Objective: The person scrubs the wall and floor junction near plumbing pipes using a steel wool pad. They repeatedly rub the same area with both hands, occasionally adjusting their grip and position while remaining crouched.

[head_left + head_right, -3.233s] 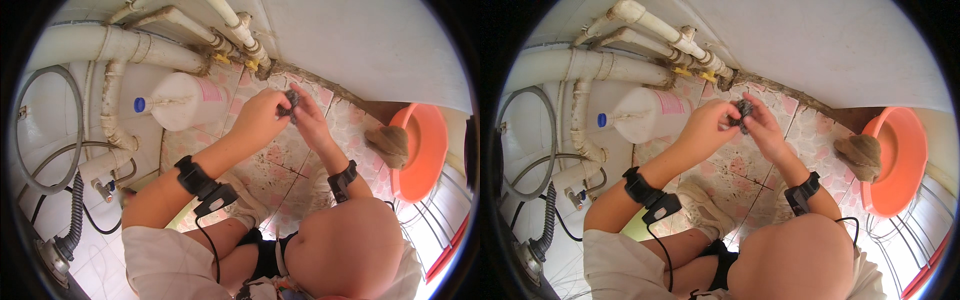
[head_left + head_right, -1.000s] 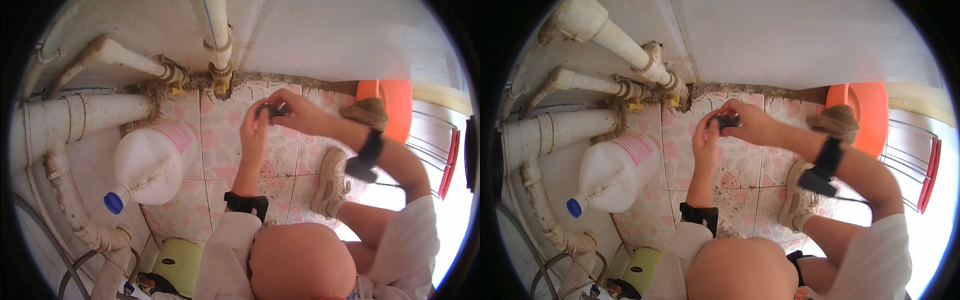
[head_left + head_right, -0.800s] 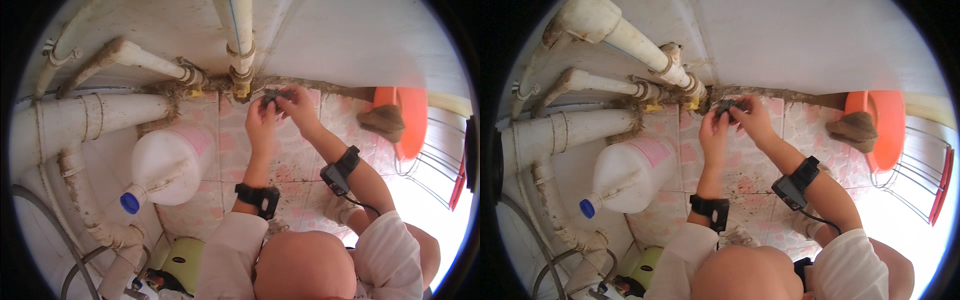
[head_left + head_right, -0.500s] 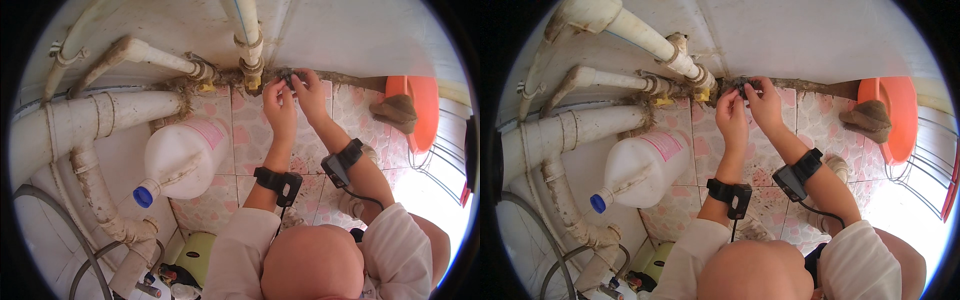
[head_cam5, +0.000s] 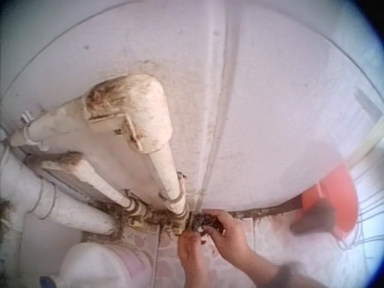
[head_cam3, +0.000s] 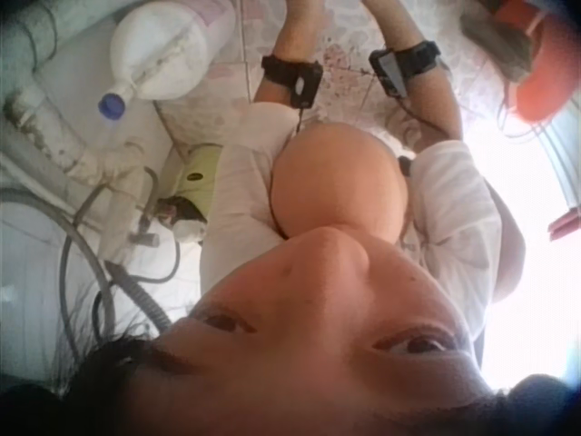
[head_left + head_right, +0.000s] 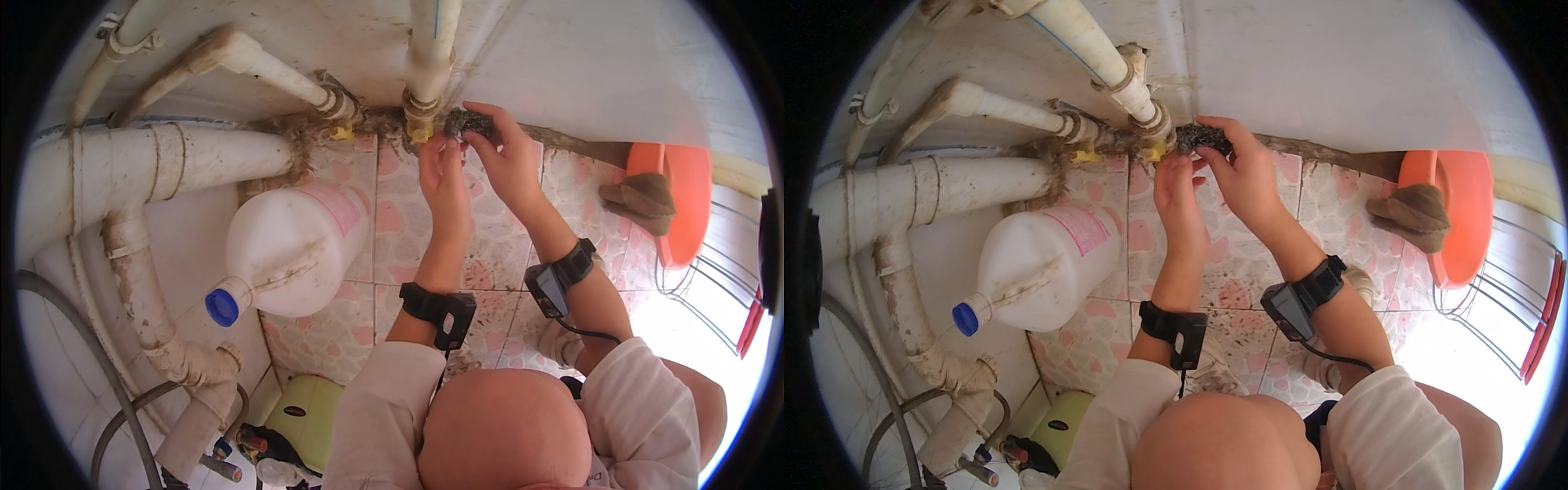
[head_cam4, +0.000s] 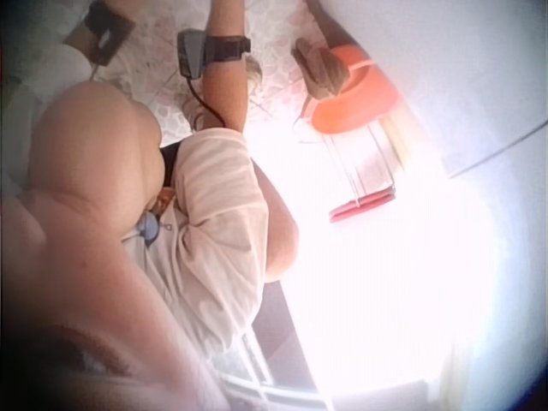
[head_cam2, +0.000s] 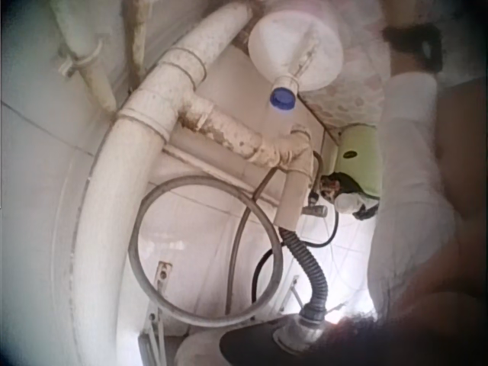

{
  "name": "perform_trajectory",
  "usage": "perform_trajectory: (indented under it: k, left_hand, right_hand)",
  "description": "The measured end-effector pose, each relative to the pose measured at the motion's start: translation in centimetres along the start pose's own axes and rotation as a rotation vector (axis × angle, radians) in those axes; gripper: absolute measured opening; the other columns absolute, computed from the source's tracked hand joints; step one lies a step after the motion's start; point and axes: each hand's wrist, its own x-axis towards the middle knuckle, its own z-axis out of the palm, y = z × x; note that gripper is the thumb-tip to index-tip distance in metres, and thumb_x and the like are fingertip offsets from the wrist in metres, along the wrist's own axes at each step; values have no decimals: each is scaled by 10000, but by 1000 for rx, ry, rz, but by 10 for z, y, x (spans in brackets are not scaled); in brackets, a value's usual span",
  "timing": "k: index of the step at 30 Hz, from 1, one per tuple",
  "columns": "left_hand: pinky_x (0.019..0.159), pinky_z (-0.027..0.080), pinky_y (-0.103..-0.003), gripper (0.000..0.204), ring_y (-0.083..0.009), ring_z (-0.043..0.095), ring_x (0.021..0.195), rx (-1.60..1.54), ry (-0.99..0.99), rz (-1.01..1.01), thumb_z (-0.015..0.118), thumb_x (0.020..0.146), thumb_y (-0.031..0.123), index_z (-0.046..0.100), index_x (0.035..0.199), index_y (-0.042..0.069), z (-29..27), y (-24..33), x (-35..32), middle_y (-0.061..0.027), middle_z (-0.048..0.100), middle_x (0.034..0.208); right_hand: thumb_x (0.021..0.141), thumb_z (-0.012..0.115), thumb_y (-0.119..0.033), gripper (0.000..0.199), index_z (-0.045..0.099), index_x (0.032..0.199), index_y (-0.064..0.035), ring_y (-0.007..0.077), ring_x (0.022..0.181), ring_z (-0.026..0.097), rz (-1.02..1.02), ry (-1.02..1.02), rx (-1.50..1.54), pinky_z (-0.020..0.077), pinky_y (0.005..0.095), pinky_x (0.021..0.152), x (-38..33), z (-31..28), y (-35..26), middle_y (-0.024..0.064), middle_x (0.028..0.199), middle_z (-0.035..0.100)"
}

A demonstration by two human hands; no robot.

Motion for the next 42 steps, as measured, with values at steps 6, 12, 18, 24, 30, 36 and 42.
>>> perform_trajectory:
  k: [6, 12, 18, 24, 30, 36, 42]
  left_hand:
    - [812, 443, -293, 257, -124, 579, 903, -159, -15, -202, 510, 983, 295, 551, 1074, 58, 1, -5, 10, -42, 608, 1068]
    - [797, 460, -280, 216, -119, 579, 898, -297, -107, -236, 563, 961, 245, 563, 1050, 48, 8, -8, 23, -23, 617, 964]
    - [758, 438, -229, 222, -83, 550, 878, -359, -49, -262, 631, 917, 172, 576, 1072, 22, 26, -4, 36, -3, 599, 985]
    - [682, 455, -236, 232, -85, 547, 844, -425, 74, -338, 675, 880, 159, 589, 1054, 29, 37, -1, 39, 9, 603, 975]
    - [680, 482, -279, 276, -103, 551, 838, -490, 65, -302, 678, 881, 183, 568, 1112, 81, 37, 7, 38, 4, 593, 988]
    - [848, 442, -284, 264, -115, 546, 987, -524, -38, -365, 549, 955, 349, 580, 1069, 112, 31, 4, 45, 4, 600, 1040]
    - [931, 400, -280, 343, -90, 503, 1110, -669, -169, -331, 576, 951, 227, 515, 1263, 98, 18, -4, 48, 17, 556, 1209]
  right_hand:
    - [840, 601, -5, 282, 614, 1118, -55, 290, 770, 638, -314, 36, -412, 508, 349, 692, 7, -7, -6, 141, 977, 664]
    - [836, 632, -56, 276, 611, 1111, -56, 258, 696, 627, -118, 139, -277, 507, 325, 662, 8, -2, -1, 136, 896, 671]
    - [842, 638, -73, 225, 597, 1057, -16, 204, 727, 625, -90, 246, -64, 501, 282, 690, 11, 7, 0, 137, 919, 667]
    - [829, 663, -105, 289, 577, 1088, -11, 221, 723, 621, -108, 260, -138, 500, 304, 672, 6, 6, 1, 152, 939, 649]
    - [781, 704, -128, 335, 586, 1080, -34, 231, 652, 615, -248, 196, -468, 496, 331, 570, 10, 2, -3, 117, 853, 638]
    - [747, 713, -145, 328, 619, 1060, -118, 222, 562, 580, -480, 265, -599, 472, 332, 498, 22, 8, -4, 39, 764, 604]
    - [728, 706, -171, 311, 639, 1031, -155, 198, 509, 542, -701, 273, -815, 451, 311, 463, 35, 5, -4, 6, 707, 558]
